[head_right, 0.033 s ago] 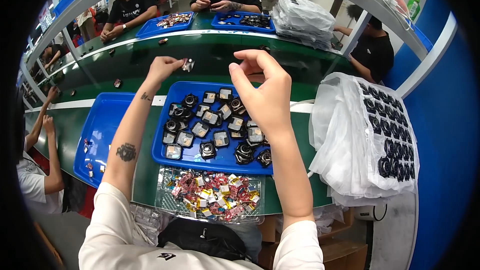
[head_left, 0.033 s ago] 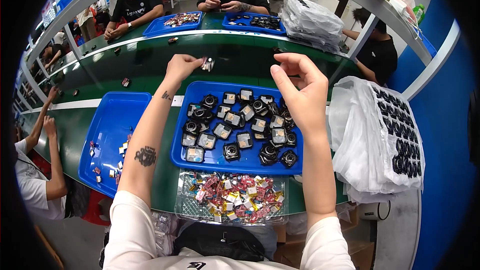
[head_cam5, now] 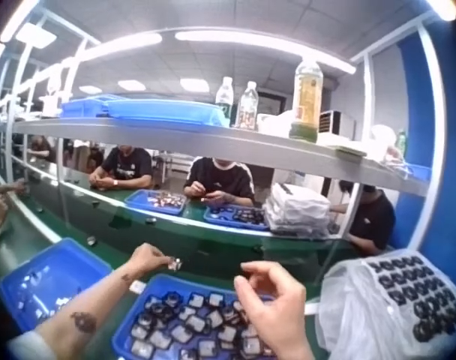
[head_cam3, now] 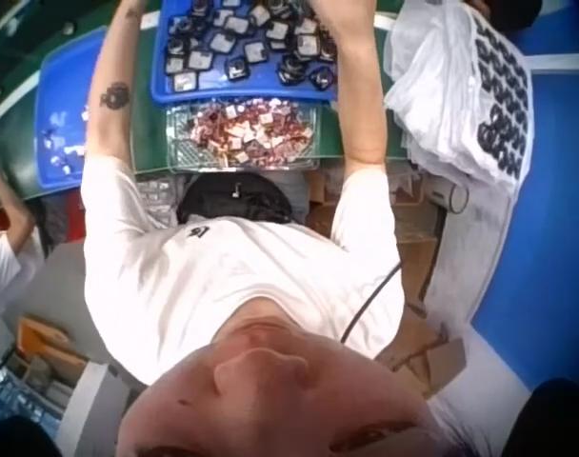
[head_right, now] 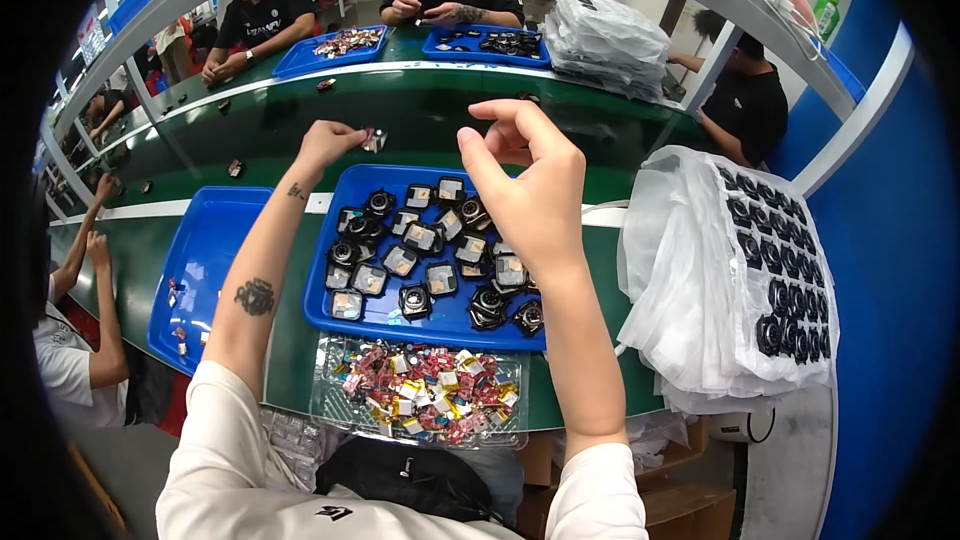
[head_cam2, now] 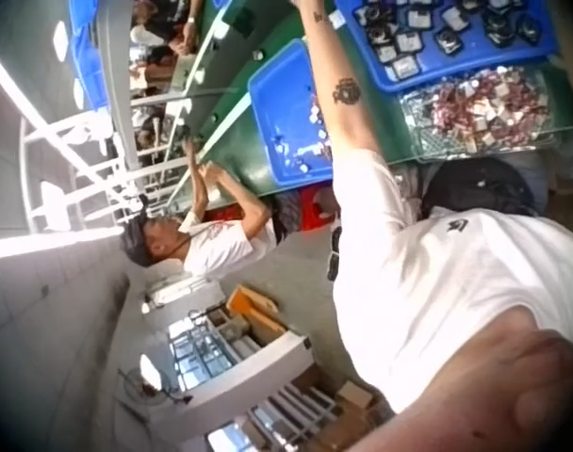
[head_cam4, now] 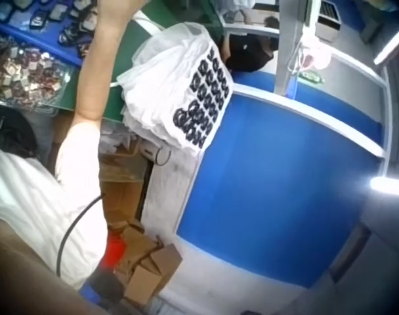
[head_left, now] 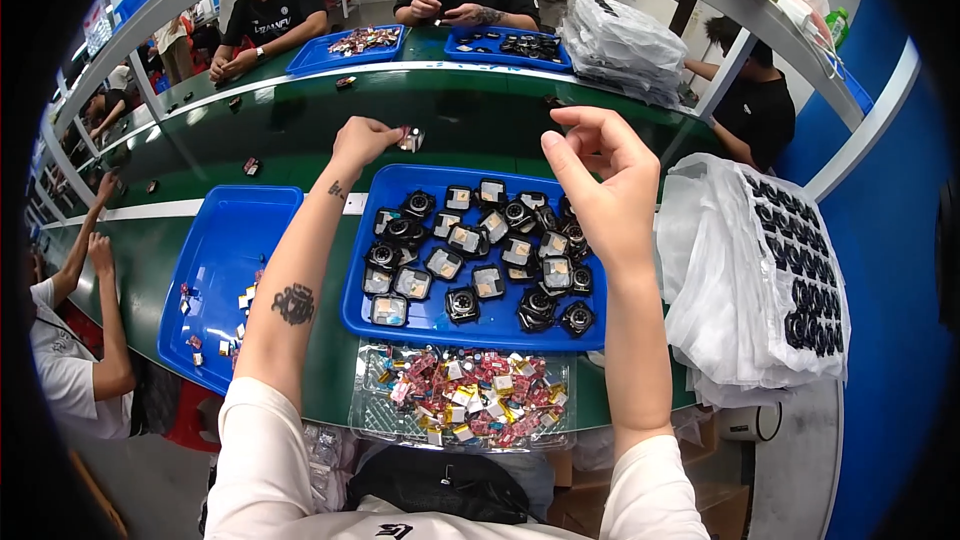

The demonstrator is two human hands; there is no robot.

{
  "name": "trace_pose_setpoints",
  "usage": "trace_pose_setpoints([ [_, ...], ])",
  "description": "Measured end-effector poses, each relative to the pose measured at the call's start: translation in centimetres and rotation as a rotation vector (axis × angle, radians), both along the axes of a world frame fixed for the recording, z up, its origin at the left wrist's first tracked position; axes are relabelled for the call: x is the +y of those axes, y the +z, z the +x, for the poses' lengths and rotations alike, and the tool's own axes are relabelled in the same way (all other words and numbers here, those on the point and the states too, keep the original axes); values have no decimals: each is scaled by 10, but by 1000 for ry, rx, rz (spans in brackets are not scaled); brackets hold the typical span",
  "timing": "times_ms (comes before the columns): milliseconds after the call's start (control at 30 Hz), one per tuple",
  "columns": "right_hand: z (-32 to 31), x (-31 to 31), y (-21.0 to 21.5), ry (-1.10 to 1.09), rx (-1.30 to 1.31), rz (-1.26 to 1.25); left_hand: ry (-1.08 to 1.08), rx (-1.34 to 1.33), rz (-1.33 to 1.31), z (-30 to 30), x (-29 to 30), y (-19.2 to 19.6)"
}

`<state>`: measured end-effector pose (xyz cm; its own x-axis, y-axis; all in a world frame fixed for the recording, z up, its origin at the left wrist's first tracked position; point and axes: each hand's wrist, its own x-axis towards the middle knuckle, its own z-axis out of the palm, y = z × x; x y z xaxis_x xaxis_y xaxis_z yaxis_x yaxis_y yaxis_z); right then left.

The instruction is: The recorder is assembling small electronic camera modules by applying colorful labels or stickers to them while seated at a factory production line.

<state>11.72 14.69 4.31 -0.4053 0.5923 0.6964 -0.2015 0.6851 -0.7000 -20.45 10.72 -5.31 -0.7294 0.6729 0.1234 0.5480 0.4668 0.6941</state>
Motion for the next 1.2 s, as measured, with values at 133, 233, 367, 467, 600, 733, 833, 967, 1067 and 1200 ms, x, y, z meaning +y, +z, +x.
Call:
trace_pose_setpoints([
  [133,10,0,2,-59,-1,34,-40,36,-208,-21,16,-37],
  [233,7,-2,6,-14,11,51,16,20,-169,-28,10,-35],
  [367,9,3,2,44,9,85,-200,159,102,48,-26,16],
  [467,10,0,1,52,-16,106,-407,60,113,107,-85,32],
  [600,-1,-14,2,24,49,99,-719,189,23,172,-172,35],
  [733,1,-17,1,62,28,142,-758,387,74,181,-194,13],
  [833,6,-24,-1,179,-122,139,-747,126,156,177,-193,22],
  [967,3,-34,-1,438,-259,397,-595,-197,200,172,-177,59],
  [1067,12,-38,9,389,-301,579,-627,-212,381,180,-155,87],
  [1200,18,-27,17,189,-143,800,-600,-305,438,188,-133,101],
])
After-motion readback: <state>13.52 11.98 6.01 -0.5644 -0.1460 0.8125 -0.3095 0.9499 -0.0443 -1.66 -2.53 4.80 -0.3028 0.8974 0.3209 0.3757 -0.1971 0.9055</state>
